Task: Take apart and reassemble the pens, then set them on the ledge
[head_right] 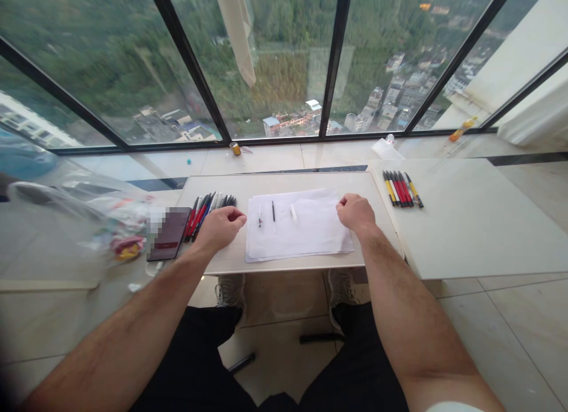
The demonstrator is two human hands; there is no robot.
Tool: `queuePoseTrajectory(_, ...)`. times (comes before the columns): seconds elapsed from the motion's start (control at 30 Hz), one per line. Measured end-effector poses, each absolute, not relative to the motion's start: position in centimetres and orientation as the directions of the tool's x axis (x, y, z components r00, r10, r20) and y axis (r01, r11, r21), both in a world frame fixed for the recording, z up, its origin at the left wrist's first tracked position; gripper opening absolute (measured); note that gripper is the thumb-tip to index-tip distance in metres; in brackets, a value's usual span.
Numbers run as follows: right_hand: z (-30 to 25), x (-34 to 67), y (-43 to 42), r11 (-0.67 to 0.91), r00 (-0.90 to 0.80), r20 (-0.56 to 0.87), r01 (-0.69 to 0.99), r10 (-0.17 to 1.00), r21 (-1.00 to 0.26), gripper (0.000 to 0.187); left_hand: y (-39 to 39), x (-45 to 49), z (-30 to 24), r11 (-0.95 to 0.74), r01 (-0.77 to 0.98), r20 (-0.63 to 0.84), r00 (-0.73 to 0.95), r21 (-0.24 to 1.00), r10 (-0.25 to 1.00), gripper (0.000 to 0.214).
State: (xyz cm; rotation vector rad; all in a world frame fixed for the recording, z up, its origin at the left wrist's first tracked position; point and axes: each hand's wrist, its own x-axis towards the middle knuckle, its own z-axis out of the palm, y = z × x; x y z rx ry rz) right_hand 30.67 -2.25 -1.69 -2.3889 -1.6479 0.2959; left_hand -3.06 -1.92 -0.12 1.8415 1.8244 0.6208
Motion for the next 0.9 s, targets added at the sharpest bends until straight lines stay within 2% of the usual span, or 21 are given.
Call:
queuePoseTrajectory(0.57, -1.6, 31.2, -2.1, -0.366, 0.397, -0.001, 0.845, 0.918, -0.390, 0.016, -1.2, -2.3, -1.4, -0.024, 0.801, 0.007, 0.024, 0.598, 1.000, 0.014)
queuePoseTrajectory(0.9, -1.7, 31.1, -2.3, -0.363, 0.401, -0.007, 0.821, 0.916, -0.440, 0.017, -0.8, -0.7, -1.6, -0.023, 0.856, -0.007, 0.031, 0.516, 1.000, 0.017)
